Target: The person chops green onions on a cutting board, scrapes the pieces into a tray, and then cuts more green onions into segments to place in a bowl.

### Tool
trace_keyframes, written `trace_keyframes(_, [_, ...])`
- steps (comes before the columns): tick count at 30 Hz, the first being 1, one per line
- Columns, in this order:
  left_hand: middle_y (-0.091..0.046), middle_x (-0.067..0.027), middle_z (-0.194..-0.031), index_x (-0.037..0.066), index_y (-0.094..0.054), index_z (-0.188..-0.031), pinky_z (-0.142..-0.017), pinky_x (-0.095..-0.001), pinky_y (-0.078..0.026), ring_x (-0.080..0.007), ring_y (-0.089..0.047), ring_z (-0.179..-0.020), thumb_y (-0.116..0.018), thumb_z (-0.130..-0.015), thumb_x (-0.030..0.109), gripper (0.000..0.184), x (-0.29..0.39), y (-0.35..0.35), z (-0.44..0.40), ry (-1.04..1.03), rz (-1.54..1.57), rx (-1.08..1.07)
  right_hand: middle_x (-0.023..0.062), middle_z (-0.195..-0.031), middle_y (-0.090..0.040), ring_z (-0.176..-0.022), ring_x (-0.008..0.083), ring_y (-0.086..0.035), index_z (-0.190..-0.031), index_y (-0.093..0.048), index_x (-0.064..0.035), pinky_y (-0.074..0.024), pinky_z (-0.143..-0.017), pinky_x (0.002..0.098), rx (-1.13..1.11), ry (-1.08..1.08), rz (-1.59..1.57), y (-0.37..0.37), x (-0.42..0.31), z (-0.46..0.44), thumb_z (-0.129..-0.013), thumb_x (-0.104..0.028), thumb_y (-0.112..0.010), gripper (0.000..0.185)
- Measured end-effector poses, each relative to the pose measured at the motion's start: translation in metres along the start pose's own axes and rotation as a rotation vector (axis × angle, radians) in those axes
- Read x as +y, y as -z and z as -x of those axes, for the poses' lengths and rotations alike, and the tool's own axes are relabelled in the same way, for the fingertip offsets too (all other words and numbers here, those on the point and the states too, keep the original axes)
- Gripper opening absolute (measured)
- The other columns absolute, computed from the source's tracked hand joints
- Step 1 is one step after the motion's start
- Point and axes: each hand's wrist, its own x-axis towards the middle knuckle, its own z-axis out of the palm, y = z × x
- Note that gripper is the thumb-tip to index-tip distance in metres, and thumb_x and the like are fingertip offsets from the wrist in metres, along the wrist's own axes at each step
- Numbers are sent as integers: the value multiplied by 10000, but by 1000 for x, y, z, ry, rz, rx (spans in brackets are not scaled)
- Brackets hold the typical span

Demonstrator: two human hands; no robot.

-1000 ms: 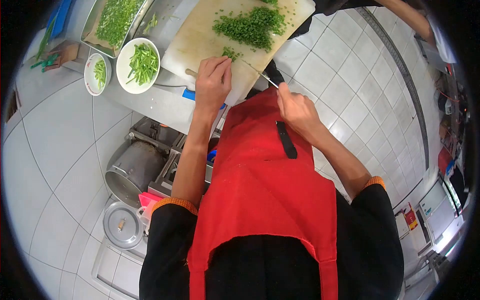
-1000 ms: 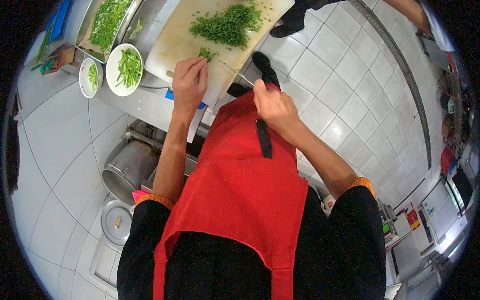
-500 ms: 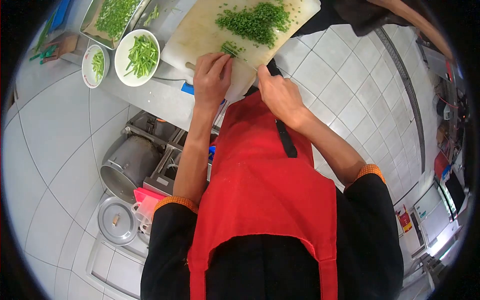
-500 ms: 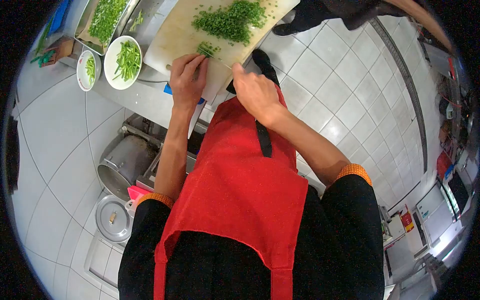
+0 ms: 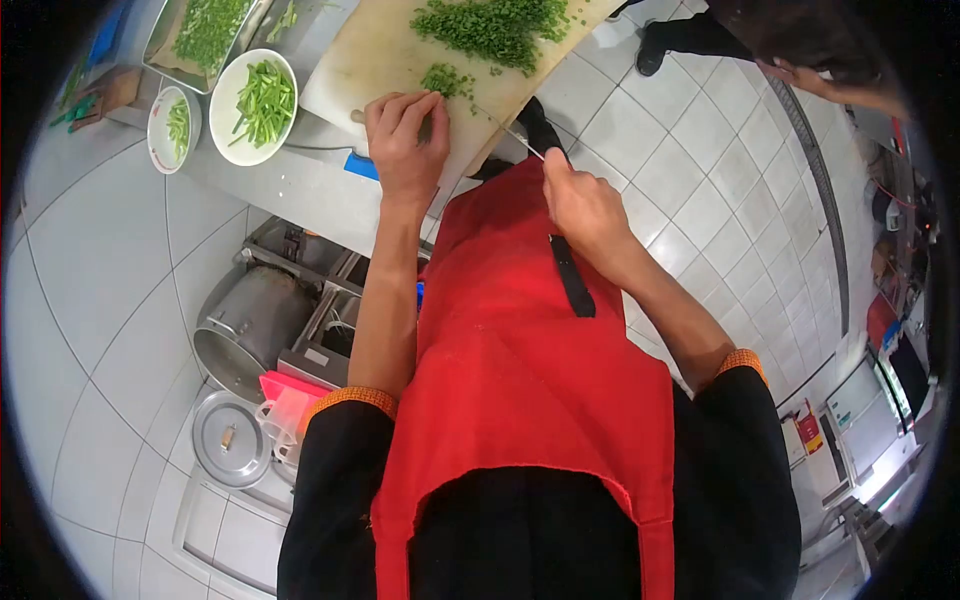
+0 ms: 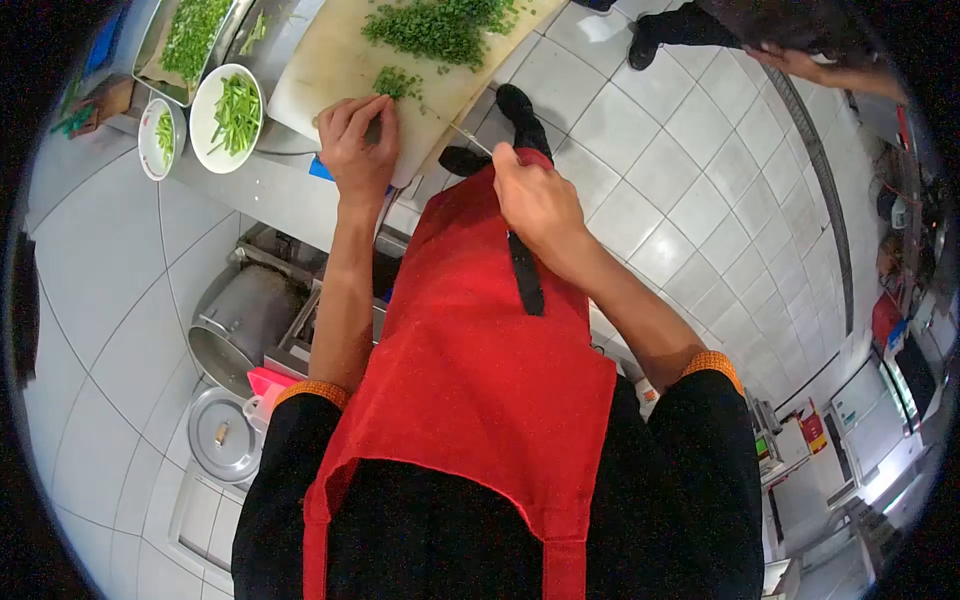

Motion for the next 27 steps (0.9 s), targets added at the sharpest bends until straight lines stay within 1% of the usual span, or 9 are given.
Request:
trace_keyframes(3, [-716,-34,-912,84,-752,-878,-804,-353,-516,-246,-630,-895,-794,-734,-8,176,-1,0,0,-11,21,15,240,-643,-635,-655,471,-658,-983,-434,-49,-528,-590,572,0,45,5,9,-3,-4,-979,-178,-492,141])
trace_keyframes(9, [-717,-25,-902,85,-752,-864,-806,-351,-507,-235,-631,-886,-805,-723,3,171,-1,-2,1,4,20,32,242,-660,-652,-642,462,-667,-980,-447,-32,-542,-581,558,29,148,-10,11,-24,-31,-961,-132,-515,122])
trace_keyframes(11, [-718,-24,-901,85,-752,-864,-804,-349,-507,-234,-631,-886,-804,-725,5,169,-2,-3,1,8,21,36,249,-633,-616,-621,475,-631,-986,-413,-25,-492,-552,577,39,132,-42,7,-26,-36,-976,-107,-487,110])
trace_keyframes(12, [-718,-23,-900,86,-752,-863,-802,-348,-507,-233,-631,-886,-803,-726,6,167,-2,-4,1,11,24,38,249,-633,-616,-621,475,-631,-986,-413,-25,-492,-552,577,35,134,-41,6,-28,-40,-976,-107,-487,110])
trace_keyframes(14, [-718,-22,-899,86,-751,-862,-800,-346,-507,-232,-631,-884,-802,-727,8,163,-3,-3,1,9,20,32,247,-686,-667,-660,452,-685,-967,-455,-16,-561,-591,539,51,138,10,3,-33,-46,-949,-110,-501,107])
trace_keyframes(18, [-716,-20,-896,87,-749,-857,-793,-342,-508,-230,-630,-886,-800,-731,13,154,-2,-2,1,13,13,22,251,-692,-667,-676,457,-685,-978,-449,-27,-557,-603,553,42,103,15,2,-32,-42,-944,-117,-502,109])
trace_keyframes(20, [-714,-20,-895,88,-749,-855,-793,-343,-509,-231,-629,-889,-800,-729,12,155,-3,-3,1,15,23,34,255,-692,-660,-685,470,-677,-987,-440,-51,-544,-610,575,-53,-20,75,1,-20,-25,-952,-148,-509,125])
trace_keyframes(23, [-710,-21,-898,88,-749,-854,-790,-346,-512,-235,-629,-895,-801,-726,10,159,-3,-4,3,13,39,44,255,-680,-649,-677,483,-664,-990,-429,-68,-529,-609,592,-43,7,24,2,-3,-5,-965,-183,-512,145])
trace_keyframes(27, [-705,-27,-907,88,-753,-861,-785,-350,-519,-243,-629,-898,-800,-721,4,170,-1,-1,2,6,47,56,252,-666,-640,-668,487,-656,-983,-426,-69,-523,-599,591,-29,31,4,12,-6,-6,-976,-198,-507,153])
